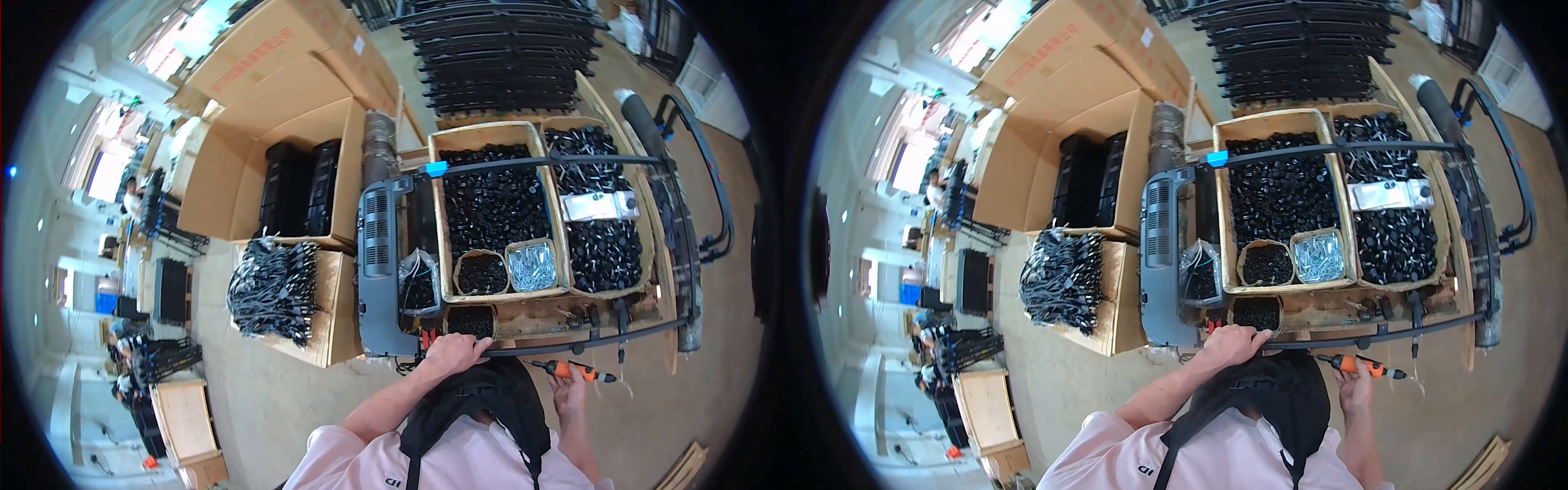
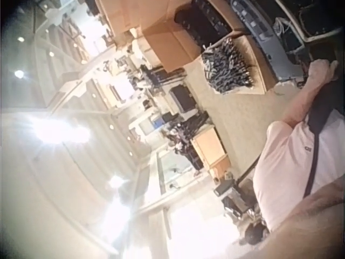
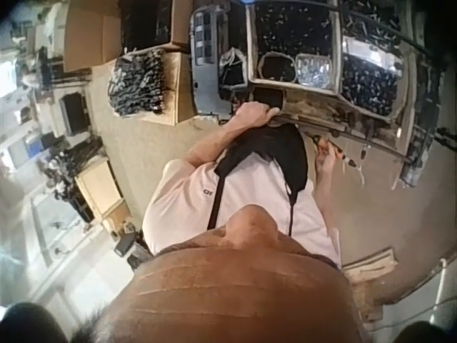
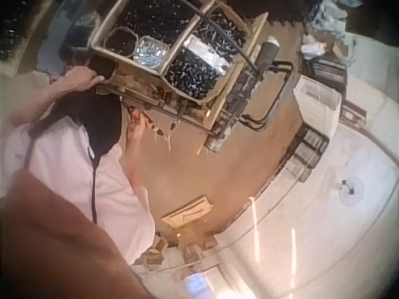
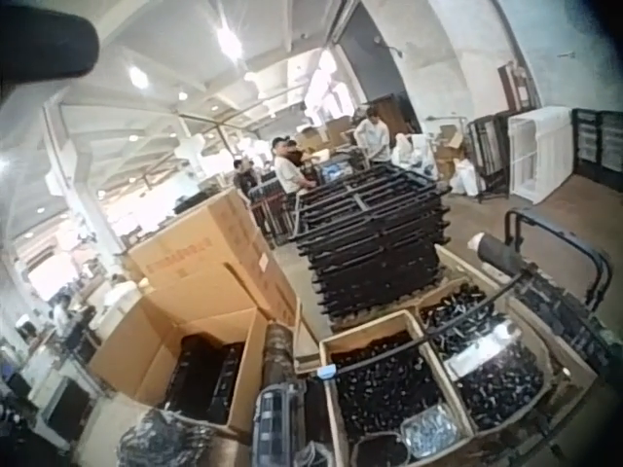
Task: Assembling the handle and console components of a fitness machine using an electric screwdriver.
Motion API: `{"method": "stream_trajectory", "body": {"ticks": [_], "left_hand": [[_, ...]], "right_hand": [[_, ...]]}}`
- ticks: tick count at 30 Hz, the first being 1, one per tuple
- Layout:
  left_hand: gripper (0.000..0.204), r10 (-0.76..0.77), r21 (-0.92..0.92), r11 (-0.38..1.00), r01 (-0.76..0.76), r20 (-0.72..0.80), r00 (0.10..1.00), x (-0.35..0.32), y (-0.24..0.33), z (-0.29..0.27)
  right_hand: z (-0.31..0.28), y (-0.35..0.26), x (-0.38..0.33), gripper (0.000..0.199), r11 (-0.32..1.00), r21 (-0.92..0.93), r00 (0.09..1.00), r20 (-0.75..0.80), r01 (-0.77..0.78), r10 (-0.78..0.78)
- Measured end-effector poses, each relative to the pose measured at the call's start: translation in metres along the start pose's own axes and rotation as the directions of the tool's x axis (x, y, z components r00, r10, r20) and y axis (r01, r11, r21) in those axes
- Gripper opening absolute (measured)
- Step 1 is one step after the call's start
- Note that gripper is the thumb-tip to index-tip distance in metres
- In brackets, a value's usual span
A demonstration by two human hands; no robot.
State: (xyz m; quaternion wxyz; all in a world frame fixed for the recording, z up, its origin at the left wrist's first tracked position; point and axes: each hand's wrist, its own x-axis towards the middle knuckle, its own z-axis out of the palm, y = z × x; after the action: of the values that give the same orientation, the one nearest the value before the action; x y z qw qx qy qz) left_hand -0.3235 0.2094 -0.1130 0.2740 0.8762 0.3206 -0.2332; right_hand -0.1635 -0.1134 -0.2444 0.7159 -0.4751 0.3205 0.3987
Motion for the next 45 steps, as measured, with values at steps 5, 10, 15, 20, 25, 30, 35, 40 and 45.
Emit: {"method": "stream_trajectory", "body": {"ticks": [5,10,15,20,25,30,35,40,45], "left_hand": [[0.069,-0.059,0.02,0.998,0.061,-0.079,0.995,-0.003,0.001,0.008],[0.067,-0.137,0.03,0.99,0.139,-0.048,0.989,0.0,0.007,0.005],[0.067,-0.196,-0.013,0.98,0.196,-0.017,0.98,-0.005,0.014,-0.001],[0.062,-0.172,-0.022,0.985,0.172,-0.043,0.984,-0.002,0.013,0.001],[0.058,-0.182,-0.067,0.982,0.179,-0.042,0.982,-0.005,0.006,0.003],[0.055,-0.192,-0.067,0.981,0.184,-0.127,0.973,-0.004,0.001,0.009],[0.035,0.008,-0.059,0.997,-0.05,-0.565,0.825,-0.016,-0.008,0.023],[0.021,0.09,-0.294,0.849,-0.439,-0.738,0.669,-0.072,0.033,0.032],[0.075,-0.301,-0.904,0.424,0.054,-0.084,0.95,-0.082,0.009,0.122]], "right_hand": [[0.032,0.03,0.079,0.03,0.999,-0.028,0.987,0.16,-0.026,0.03],[0.083,0.069,0.141,0.029,0.995,-0.028,0.994,-0.057,-0.099,0.097],[0.094,0.079,0.15,0.034,0.966,-0.055,0.963,0.087,-0.252,0.256],[0.068,0.04,0.138,0.033,0.776,-0.463,0.754,0.291,-0.427,0.589],[0.083,-0.03,0.03,0.036,0.337,-0.939,0.772,0.161,-0.072,0.614],[0.181,-0.117,-0.032,0.032,0.015,-0.882,0.485,0.273,0.471,0.831],[0.362,-0.151,0.003,0.036,-0.117,-0.495,0.508,0.843,0.861,0.177],[0.494,-0.167,0.111,0.049,-0.605,-0.19,0.199,0.979,0.773,-0.053],[0.537,-0.173,0.2,0.07,-0.78,-0.237,0.52,0.844,0.579,0.129]]}}
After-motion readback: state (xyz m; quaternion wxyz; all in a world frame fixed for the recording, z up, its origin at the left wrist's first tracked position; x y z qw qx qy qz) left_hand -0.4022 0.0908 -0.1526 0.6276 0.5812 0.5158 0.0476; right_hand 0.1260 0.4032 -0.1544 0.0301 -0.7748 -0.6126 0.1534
